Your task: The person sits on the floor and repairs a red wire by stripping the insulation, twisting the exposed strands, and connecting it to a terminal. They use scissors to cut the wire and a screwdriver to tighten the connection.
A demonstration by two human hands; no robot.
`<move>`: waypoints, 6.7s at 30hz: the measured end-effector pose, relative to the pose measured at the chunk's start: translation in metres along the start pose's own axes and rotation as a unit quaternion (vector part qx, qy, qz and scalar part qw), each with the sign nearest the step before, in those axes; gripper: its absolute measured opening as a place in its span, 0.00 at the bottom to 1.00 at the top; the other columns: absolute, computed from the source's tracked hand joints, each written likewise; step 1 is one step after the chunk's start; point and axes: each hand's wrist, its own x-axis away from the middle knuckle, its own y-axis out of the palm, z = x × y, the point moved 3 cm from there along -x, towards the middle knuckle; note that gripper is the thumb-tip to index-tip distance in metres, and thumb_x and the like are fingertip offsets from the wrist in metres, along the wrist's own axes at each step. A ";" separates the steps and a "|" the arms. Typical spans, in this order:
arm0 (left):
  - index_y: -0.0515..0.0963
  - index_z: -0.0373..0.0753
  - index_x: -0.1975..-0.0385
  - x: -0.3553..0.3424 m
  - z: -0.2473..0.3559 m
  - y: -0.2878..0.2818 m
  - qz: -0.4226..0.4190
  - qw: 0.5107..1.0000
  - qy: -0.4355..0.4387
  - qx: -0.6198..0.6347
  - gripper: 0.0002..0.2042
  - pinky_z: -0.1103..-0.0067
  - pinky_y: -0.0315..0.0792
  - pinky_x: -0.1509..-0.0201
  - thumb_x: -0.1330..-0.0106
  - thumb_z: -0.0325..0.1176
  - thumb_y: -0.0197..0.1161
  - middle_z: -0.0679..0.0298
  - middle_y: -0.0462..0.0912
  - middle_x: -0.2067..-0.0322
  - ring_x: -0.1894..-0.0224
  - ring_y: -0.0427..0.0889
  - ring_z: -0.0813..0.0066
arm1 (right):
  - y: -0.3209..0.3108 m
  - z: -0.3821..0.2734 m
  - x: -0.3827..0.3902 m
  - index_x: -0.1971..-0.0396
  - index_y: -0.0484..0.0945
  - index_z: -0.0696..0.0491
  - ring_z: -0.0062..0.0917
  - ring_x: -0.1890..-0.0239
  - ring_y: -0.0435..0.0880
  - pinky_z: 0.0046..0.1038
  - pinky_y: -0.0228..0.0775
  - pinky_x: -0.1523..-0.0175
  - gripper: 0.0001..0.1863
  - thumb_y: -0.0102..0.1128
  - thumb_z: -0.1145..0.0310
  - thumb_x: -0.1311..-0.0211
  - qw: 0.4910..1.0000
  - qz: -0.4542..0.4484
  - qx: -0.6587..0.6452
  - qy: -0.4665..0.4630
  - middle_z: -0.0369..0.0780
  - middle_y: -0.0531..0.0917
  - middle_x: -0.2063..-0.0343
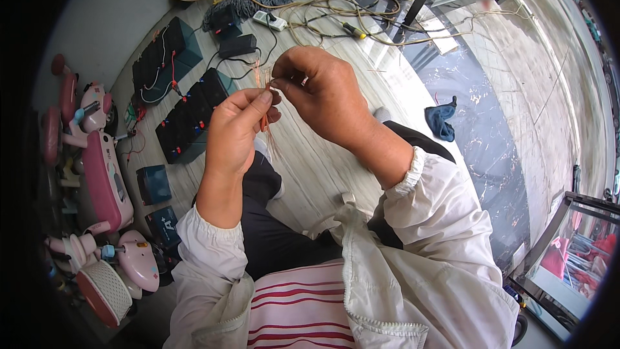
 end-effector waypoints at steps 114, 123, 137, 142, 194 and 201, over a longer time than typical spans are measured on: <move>0.75 0.32 0.61 0.000 0.010 -0.024 0.023 0.993 0.023 0.118 0.10 0.77 0.75 0.53 0.34 0.32 0.56 0.57 0.80 0.62 0.61 0.80 0.72 | -0.064 0.007 -0.027 0.67 0.77 0.57 0.16 0.69 0.77 0.18 0.70 0.66 0.04 0.58 0.80 0.42 0.995 0.041 0.061 -0.065 0.34 0.78 0.71; 0.76 0.34 0.59 -0.002 0.005 0.002 -0.090 0.980 -0.027 0.174 0.09 0.72 0.73 0.49 0.33 0.32 0.55 0.58 0.80 0.59 0.55 0.80 0.68 | -0.014 -0.013 -0.011 0.74 0.74 0.54 0.32 0.73 0.76 0.29 0.68 0.71 0.08 0.61 0.81 0.54 0.988 -0.027 0.088 -0.123 0.38 0.73 0.76; 0.77 0.34 0.63 0.000 0.005 0.003 -0.056 0.994 0.002 0.090 0.07 0.79 0.74 0.56 0.34 0.31 0.56 0.60 0.81 0.66 0.67 0.78 0.80 | -0.012 -0.013 -0.006 0.58 0.79 0.51 0.32 0.70 0.77 0.28 0.71 0.70 0.17 0.63 0.76 0.52 0.988 0.052 0.089 -0.113 0.41 0.75 0.71; 0.77 0.34 0.64 0.001 0.005 0.001 -0.037 0.996 0.007 0.085 0.07 0.80 0.75 0.58 0.34 0.31 0.56 0.60 0.81 0.66 0.68 0.78 0.81 | -0.007 -0.011 -0.005 0.57 0.79 0.53 0.22 0.73 0.76 0.21 0.69 0.69 0.17 0.63 0.79 0.50 0.990 0.015 0.088 -0.110 0.38 0.76 0.69; 0.78 0.29 0.62 0.004 0.006 0.008 -0.029 0.999 -0.006 -0.011 0.10 0.82 0.73 0.59 0.34 0.31 0.58 0.62 0.81 0.67 0.68 0.78 0.79 | -0.003 0.003 -0.004 0.72 0.76 0.59 0.13 0.76 0.73 0.18 0.67 0.70 0.06 0.60 0.72 0.41 0.960 -0.021 -0.241 0.142 0.33 0.77 0.79; 0.76 0.28 0.59 0.006 0.005 0.006 -0.076 0.996 -0.033 -0.035 0.13 0.77 0.74 0.54 0.32 0.33 0.55 0.59 0.81 0.64 0.63 0.79 0.76 | -0.011 0.005 -0.006 0.72 0.77 0.57 0.10 0.81 0.67 0.16 0.60 0.77 0.07 0.60 0.69 0.40 0.965 -0.055 -0.187 0.173 0.29 0.74 0.82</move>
